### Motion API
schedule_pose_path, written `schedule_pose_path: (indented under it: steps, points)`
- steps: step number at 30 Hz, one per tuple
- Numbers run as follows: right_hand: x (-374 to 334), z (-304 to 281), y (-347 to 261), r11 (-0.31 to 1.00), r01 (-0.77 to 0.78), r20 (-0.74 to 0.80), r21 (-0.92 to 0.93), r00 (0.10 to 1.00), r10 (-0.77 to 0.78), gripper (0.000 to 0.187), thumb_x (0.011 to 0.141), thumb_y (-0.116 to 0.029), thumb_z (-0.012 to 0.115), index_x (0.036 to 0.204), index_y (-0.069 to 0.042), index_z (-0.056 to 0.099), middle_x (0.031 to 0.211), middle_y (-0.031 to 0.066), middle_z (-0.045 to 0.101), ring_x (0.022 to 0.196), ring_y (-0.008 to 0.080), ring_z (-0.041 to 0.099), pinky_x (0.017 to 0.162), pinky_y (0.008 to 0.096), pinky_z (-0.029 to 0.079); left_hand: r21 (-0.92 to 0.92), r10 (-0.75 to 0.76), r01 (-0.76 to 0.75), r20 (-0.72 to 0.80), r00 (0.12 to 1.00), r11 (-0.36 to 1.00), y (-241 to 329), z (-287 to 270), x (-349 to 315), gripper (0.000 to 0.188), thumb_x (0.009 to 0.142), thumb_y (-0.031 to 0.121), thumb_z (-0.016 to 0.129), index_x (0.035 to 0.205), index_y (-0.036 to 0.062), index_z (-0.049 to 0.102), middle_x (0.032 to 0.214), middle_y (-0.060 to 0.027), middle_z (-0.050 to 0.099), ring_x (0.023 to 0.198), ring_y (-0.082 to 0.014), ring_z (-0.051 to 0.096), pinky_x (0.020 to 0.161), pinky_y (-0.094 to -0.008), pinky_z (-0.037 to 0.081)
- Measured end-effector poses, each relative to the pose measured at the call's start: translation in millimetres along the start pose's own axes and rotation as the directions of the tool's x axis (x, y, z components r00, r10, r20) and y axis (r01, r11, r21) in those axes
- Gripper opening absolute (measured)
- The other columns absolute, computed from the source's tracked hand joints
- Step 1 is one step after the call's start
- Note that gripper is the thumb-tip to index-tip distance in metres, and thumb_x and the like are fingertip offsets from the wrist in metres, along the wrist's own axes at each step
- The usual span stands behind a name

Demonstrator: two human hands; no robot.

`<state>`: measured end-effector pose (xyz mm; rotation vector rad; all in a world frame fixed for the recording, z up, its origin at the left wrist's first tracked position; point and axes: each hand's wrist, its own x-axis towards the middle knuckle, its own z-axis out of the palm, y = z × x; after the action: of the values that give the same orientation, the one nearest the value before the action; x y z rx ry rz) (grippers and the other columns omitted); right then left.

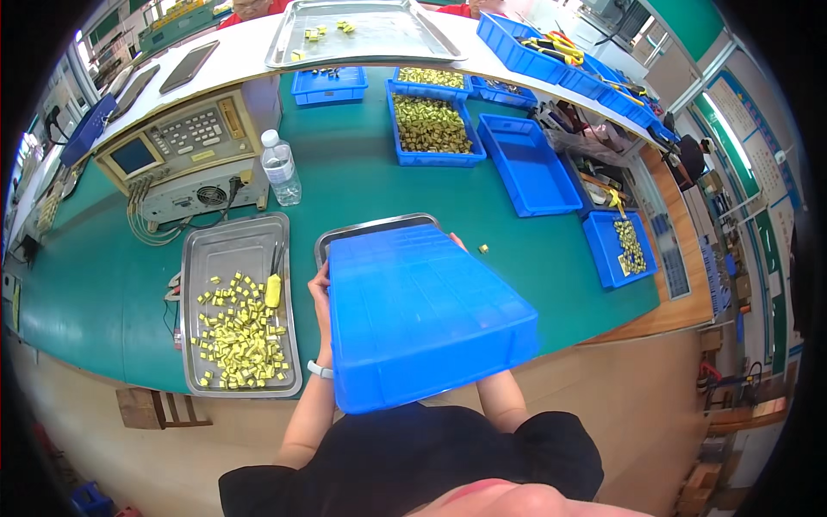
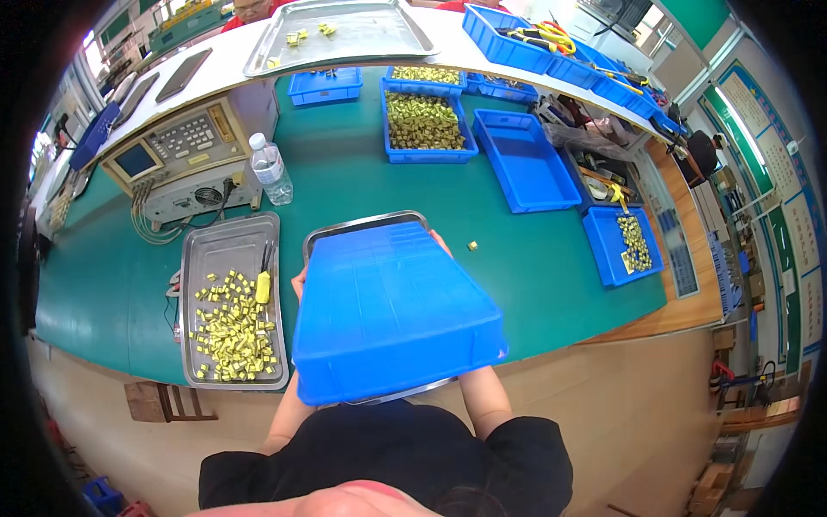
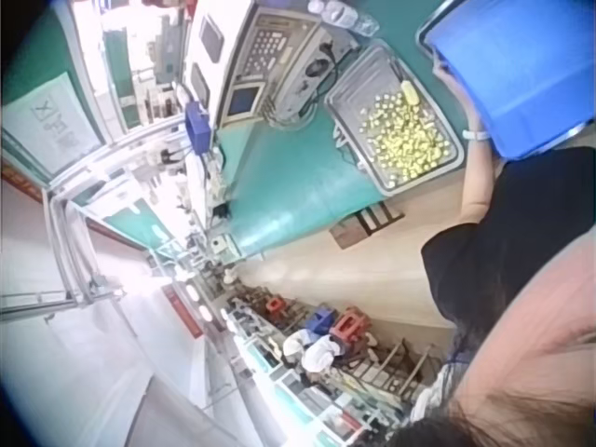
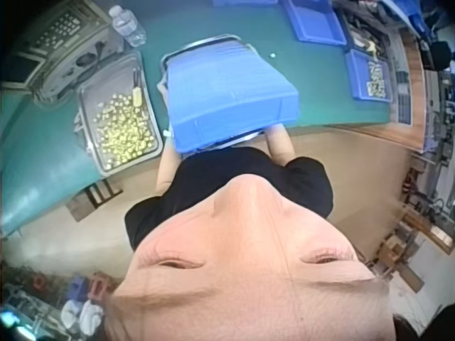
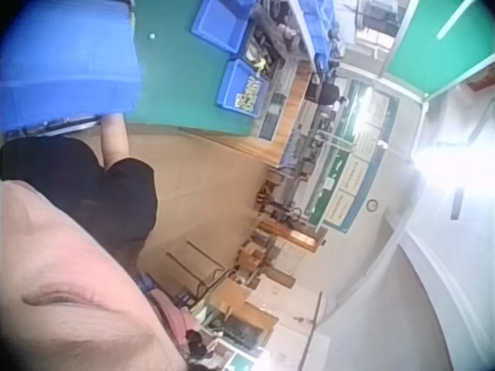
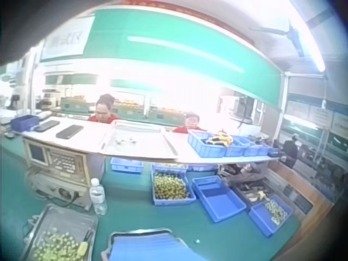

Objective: Inspecting and sorting small yellow electronic components from trays into bins.

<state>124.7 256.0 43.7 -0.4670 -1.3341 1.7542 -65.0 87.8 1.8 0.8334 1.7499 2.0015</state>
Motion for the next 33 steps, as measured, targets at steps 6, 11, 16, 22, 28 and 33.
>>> schedule_pose_path:
  steps: [6, 11, 16, 22, 28, 33]
  points:
    - [10.1, -17.6, -1.7, 0.999, 0.015, 0.001, -0.04, 1.0, -0.015, 0.062, 0.099, -0.046, 0.042, 0.146, -0.006, 0.034, 0.147, 0.0165, 0.037, 0.134, 0.0275, 0.037, 0.112, 0.0439, 0.033, 0.033, -0.059, 0.058, 0.034, 0.998, 0.998, 5.9, 2.1, 1.6, 0.038, 0.093, 0.011, 0.059, 0.118, 0.0022, 0.033, 0.146, -0.0227, 0.032, 0.128, -0.028, 0.042, 0.108, -0.038, 0.038]
    - [21.5, -37.1, -0.9, 0.997, 0.018, 0.001, -0.071, 1.0, -0.018, 0.061, 0.099, -0.046, 0.043, 0.145, -0.006, 0.035, 0.146, 0.0166, 0.038, 0.133, 0.0275, 0.039, 0.11, 0.0438, 0.034, 0.026, -0.037, 0.036, 0.048, 0.998, 0.999, 10.4, 3.1, 2.9, 0.058, 0.092, 0.014, 0.06, 0.138, 0.0005, 0.028, 0.147, -0.0218, 0.031, 0.131, -0.0285, 0.04, 0.109, -0.0379, 0.037]
    - [30.1, -57.1, 1.3, 0.995, 0.011, 0.013, -0.097, 1.0, -0.009, 0.06, 0.099, -0.045, 0.043, 0.144, -0.006, 0.037, 0.145, 0.0166, 0.04, 0.131, 0.0275, 0.04, 0.109, 0.0438, 0.035, 0.085, -0.088, 0.079, 0.106, 0.99, 0.993, 18.8, -0.1, 2.8, 0.063, 0.094, 0.017, 0.058, 0.146, 0.0022, 0.027, 0.148, -0.0206, 0.032, 0.135, -0.0296, 0.037, 0.112, -0.0382, 0.034]
    - [47.8, -72.9, 9.2, 0.993, -0.005, 0.046, -0.121, 0.999, 0.011, 0.058, 0.099, -0.044, 0.044, 0.143, -0.006, 0.039, 0.143, 0.0167, 0.042, 0.13, 0.0275, 0.042, 0.108, 0.0438, 0.037, 0.282, 0.041, -0.062, 0.081, 0.996, 0.957, 6.1, -1.2, 1.4, 0.053, 0.095, 0.014, 0.054, 0.143, 0.0012, 0.034, 0.145, -0.0214, 0.039, 0.131, -0.0296, 0.043, 0.111, -0.0376, 0.035]
    - [67.2, -77.5, 27.6, 0.99, -0.037, 0.104, -0.137, 0.993, 0.051, 0.057, 0.099, -0.044, 0.045, 0.142, -0.006, 0.04, 0.142, 0.0168, 0.044, 0.128, 0.0275, 0.044, 0.106, 0.0437, 0.038, 0.253, 0.038, -0.051, 0.053, 0.998, 0.966, 11.8, -0.4, 1.3, 0.055, 0.093, 0.015, 0.056, 0.142, 0.0012, 0.036, 0.139, -0.0216, 0.047, 0.126, -0.0299, 0.049, 0.106, -0.0376, 0.04]
    - [76.7, -77.6, 47.9, 0.985, -0.073, 0.143, -0.158, 0.985, 0.096, 0.056, 0.099, -0.043, 0.045, 0.141, -0.005, 0.042, 0.14, 0.0169, 0.046, 0.126, 0.0276, 0.046, 0.105, 0.0437, 0.039, 0.191, 0.002, -0.015, 0.068, 0.998, 0.981, -8.5, -2.1, 13.9, 0.054, 0.092, 0.016, 0.057, 0.141, 0.0021, 0.037, 0.137, -0.0211, 0.046, 0.126, -0.0317, 0.047, 0.106, -0.0378, 0.039]
